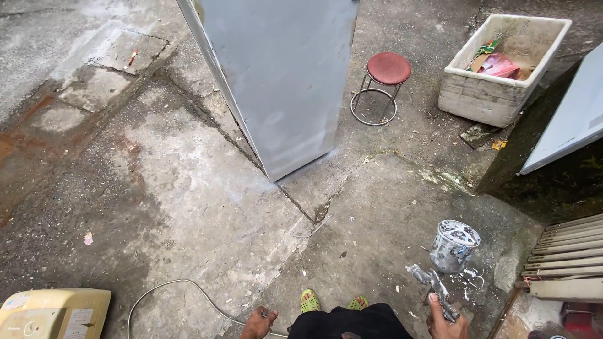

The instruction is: Spray painting the exterior of a refrigerator using a pneumatic spray gun

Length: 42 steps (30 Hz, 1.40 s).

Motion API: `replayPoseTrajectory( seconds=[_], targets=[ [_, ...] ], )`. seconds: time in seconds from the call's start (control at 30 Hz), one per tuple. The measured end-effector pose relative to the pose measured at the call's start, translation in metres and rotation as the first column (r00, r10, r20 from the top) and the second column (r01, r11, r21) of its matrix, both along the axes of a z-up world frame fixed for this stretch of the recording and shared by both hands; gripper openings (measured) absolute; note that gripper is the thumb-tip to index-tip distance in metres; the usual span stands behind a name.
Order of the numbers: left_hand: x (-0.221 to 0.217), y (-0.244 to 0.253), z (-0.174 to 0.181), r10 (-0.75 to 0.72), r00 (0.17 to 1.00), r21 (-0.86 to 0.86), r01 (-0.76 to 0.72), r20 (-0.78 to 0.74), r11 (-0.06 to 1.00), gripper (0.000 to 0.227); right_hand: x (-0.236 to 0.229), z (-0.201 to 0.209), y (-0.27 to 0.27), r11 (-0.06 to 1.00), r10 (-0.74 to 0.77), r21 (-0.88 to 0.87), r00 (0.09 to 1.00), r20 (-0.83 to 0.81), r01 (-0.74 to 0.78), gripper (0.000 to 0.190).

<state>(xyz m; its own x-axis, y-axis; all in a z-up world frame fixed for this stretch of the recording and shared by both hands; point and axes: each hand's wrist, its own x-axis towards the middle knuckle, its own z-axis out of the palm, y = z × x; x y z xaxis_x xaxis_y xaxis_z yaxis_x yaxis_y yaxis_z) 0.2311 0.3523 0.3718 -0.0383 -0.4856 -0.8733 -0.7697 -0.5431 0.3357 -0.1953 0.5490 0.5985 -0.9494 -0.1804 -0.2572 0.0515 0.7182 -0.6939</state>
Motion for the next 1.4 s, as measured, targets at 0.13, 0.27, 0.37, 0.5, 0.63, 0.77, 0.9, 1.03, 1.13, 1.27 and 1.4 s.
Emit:
replayPoseTrajectory(
  seconds=[0.13, 0.27, 0.37, 0.5, 0.63, 0.77, 0.9, 1.03, 1.13, 1.27, 1.4],
  targets=[
    [0.006, -0.006, 0.008, 0.023, 1.0, -0.002, -0.023, 0.003, 1.0, 0.04, -0.001, 0.021, -0.023, 0.989, -0.116, 0.105, 0.98, 0.163, 0.1, 0.055],
    [0.011, -0.013, 0.009, 0.088, 0.996, -0.023, -0.088, -0.015, 0.996, 0.035, 0.004, 0.062, -0.049, 0.975, -0.162, 0.198, 0.936, 0.314, 0.103, 0.08],
    [0.011, -0.018, 0.016, 0.087, 0.996, -0.026, -0.087, -0.022, 0.996, 0.042, 0.01, 0.087, -0.061, 0.995, 0.07, -0.099, 0.917, 0.393, -0.034, 0.038],
    [0.017, -0.017, 0.001, 0.009, 0.998, -0.029, -0.007, 0.058, 1.0, 0.044, -0.018, 0.044, -0.047, 0.983, 0.136, 0.056, 0.894, 0.426, -0.176, 0.06],
    [0.022, -0.013, -0.018, -0.015, 0.994, -0.007, 0.016, 0.107, 1.0, 0.048, -0.035, 0.028, -0.048, 0.894, 0.423, -0.257, 0.879, 0.219, -0.366, 0.043],
    [0.018, -0.01, -0.027, 0.102, 0.99, -0.08, -0.094, 0.095, 0.992, 0.041, -0.055, 0.06, -0.072, 0.881, 0.402, -0.352, 0.893, 0.203, -0.317, 0.044],
    [0.004, -0.016, -0.024, 0.122, 0.949, -0.131, -0.087, 0.29, 0.988, 0.038, -0.11, 0.069, -0.1, 0.843, 0.444, -0.342, 0.896, 0.007, -0.415, 0.039],
    [-0.012, -0.024, -0.032, 0.138, 0.911, -0.158, -0.082, 0.389, 0.984, 0.04, -0.164, 0.115, -0.147, 0.776, 0.432, -0.412, 0.878, -0.207, -0.478, 0.036],
    [-0.04, -0.035, -0.019, 0.153, 0.91, -0.14, -0.106, 0.384, 0.984, 0.042, -0.21, 0.127, -0.187, 0.557, 0.405, -0.694, 0.878, -0.253, -0.457, 0.023],
    [-0.117, -0.061, 0.037, 0.274, 0.949, -0.106, -0.26, 0.155, 0.96, 0.04, -0.293, 0.099, -0.225, 0.515, 0.42, -0.73, 0.875, -0.242, -0.449, 0.027],
    [-0.192, -0.088, 0.089, 0.204, 0.978, -0.129, -0.196, 0.051, 0.972, 0.041, -0.324, 0.101, -0.261, 0.545, 0.411, -0.738, 0.894, -0.18, -0.399, 0.026]
  ],
)
